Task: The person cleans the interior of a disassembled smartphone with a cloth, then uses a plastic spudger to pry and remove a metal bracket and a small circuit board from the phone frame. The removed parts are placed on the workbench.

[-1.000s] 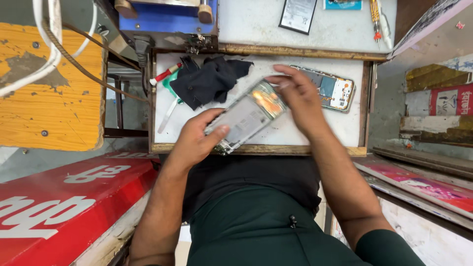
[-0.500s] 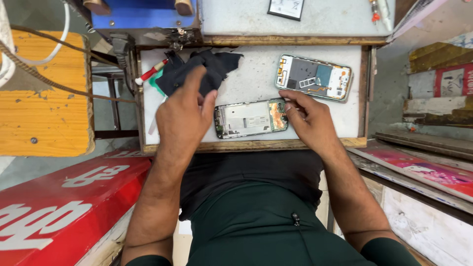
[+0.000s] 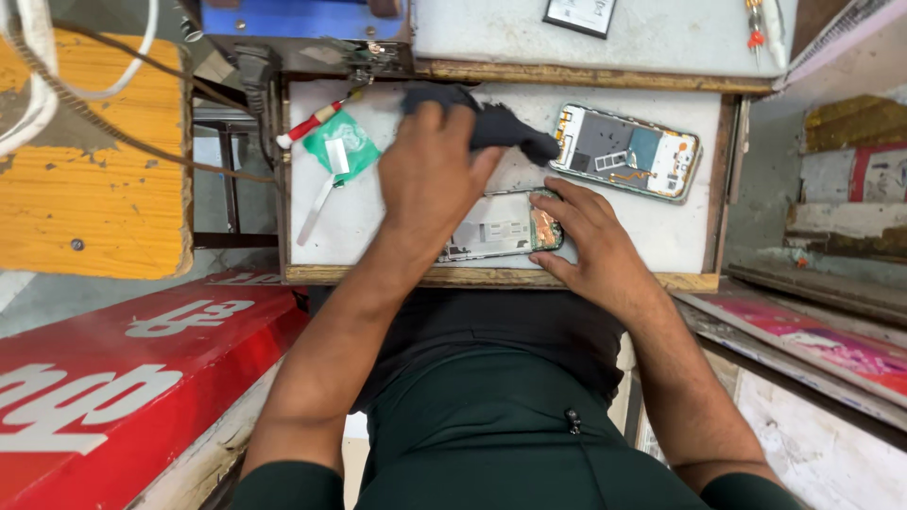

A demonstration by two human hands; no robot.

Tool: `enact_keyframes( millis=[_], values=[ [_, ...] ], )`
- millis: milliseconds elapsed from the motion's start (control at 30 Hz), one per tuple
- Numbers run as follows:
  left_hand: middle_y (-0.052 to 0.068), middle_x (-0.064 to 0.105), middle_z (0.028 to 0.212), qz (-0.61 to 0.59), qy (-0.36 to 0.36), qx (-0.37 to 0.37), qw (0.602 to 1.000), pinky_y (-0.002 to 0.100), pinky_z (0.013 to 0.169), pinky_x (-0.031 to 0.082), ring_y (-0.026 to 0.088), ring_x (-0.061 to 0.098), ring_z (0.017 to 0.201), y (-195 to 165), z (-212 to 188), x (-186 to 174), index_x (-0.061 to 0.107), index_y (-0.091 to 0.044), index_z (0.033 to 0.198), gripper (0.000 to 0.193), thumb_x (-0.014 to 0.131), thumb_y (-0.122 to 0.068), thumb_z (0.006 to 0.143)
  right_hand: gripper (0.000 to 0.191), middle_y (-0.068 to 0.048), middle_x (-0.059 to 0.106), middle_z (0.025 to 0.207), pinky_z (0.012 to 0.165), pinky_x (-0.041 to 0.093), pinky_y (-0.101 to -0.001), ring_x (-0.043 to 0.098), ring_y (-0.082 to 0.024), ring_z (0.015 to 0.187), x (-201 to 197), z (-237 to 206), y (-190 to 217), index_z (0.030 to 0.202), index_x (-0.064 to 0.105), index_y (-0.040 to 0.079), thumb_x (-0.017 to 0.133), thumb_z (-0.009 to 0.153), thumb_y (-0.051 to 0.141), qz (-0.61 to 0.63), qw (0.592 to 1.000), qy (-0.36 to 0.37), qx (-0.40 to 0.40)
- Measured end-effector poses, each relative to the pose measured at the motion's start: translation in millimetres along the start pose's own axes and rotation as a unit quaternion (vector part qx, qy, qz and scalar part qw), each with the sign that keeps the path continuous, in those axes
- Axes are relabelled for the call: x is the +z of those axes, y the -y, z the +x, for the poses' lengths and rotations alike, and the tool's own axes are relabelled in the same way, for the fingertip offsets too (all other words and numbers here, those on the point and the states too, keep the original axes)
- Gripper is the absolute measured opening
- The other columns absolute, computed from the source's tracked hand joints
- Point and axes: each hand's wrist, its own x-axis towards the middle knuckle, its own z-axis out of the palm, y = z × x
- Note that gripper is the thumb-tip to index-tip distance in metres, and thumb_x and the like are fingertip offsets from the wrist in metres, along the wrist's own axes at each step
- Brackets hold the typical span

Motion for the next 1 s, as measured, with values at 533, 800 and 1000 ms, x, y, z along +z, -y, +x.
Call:
enact_keyframes(
  millis=[533, 800, 1000],
  values=[
    [0.011, 0.067, 0.109, -0.028, -0.195, -0.039, 0.980, 0.045, 0.084, 0.059, 0.034, 0.071, 0.098, 82.4, -38.6, -81.4, 0.066, -0.005, 0.116, 0.027, 0.071, 0.002, 0.091, 0.055, -0.017, 0.048, 0.153, 0.109, 0.050, -0.0446, 0.049, -0.038, 0.137, 16.2, -12.6, -16.6, 0.123, 0.063, 0.009, 0.090, 0.076, 0.016, 0.048, 0.997, -0.045, -0.032],
    [0.013, 0.061, 0.104, 0.035, -0.144, -0.052, 0.988, 0.046, 0.079, 0.056, 0.034, 0.067, 0.094, 79.2, -25.0, -66.1, 0.072, -0.012, 0.121, 0.038, 0.084, -0.007, 0.085, 0.052, -0.018, 0.049, 0.152, 0.109, 0.049, -0.0461, 0.048, -0.039, 0.139, 15.1, -13.2, -19.2, 0.121, 0.064, 0.009, 0.089, 0.077, 0.016, 0.021, 0.998, -0.041, -0.046],
    [0.017, 0.065, 0.106, 0.060, -0.026, -0.064, 0.996, 0.045, 0.076, 0.057, 0.035, 0.068, 0.093, 81.3, -13.2, -50.6, 0.065, -0.007, 0.135, 0.053, 0.085, -0.019, 0.088, 0.050, -0.019, 0.051, 0.152, 0.114, 0.044, -0.0497, 0.047, -0.042, 0.141, 11.7, -10.5, -21.7, 0.115, 0.062, 0.007, 0.089, 0.075, 0.019, 0.016, 0.997, -0.038, -0.059]
  ],
)
